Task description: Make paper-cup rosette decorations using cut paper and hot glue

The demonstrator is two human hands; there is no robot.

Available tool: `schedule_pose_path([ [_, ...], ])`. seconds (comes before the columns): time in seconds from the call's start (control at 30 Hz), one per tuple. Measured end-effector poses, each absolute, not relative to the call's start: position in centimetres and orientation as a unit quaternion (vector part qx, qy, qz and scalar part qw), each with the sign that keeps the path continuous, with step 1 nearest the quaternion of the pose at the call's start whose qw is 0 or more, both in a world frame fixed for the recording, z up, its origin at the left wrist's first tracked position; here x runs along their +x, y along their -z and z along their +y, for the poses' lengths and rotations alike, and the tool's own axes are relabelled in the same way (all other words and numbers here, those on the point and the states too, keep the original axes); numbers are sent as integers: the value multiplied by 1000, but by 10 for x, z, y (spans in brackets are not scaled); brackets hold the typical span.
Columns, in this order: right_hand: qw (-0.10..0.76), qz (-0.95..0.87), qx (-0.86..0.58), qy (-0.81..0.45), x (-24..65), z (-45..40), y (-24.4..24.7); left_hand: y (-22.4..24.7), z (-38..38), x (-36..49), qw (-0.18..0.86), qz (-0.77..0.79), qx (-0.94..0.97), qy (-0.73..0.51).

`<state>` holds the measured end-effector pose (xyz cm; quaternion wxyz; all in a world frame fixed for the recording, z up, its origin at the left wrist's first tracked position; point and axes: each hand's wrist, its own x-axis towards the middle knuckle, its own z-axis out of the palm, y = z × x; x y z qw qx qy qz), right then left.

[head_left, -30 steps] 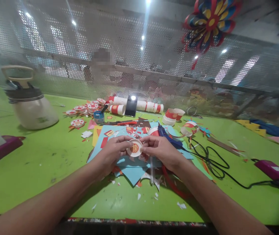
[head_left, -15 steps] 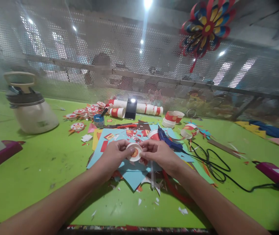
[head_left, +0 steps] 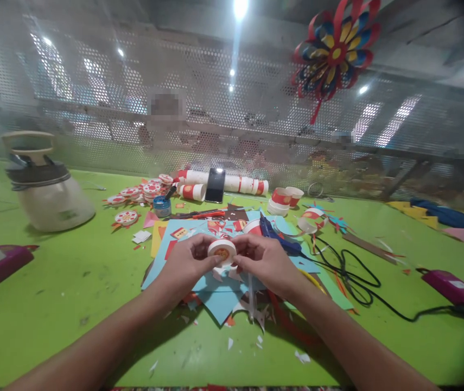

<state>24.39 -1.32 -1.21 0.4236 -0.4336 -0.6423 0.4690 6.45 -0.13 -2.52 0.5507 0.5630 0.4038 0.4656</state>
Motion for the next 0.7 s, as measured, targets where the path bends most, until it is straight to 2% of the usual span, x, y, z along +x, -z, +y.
schedule_pose_path([
  [0.33, 425, -642, -427, -475, 245, -14, 12, 25, -4, 64, 549, 414, 563, -458],
  [0.7, 435, -555, -433, -562, 244, -14, 12, 27, -5, 66, 600, 427, 515, -439],
])
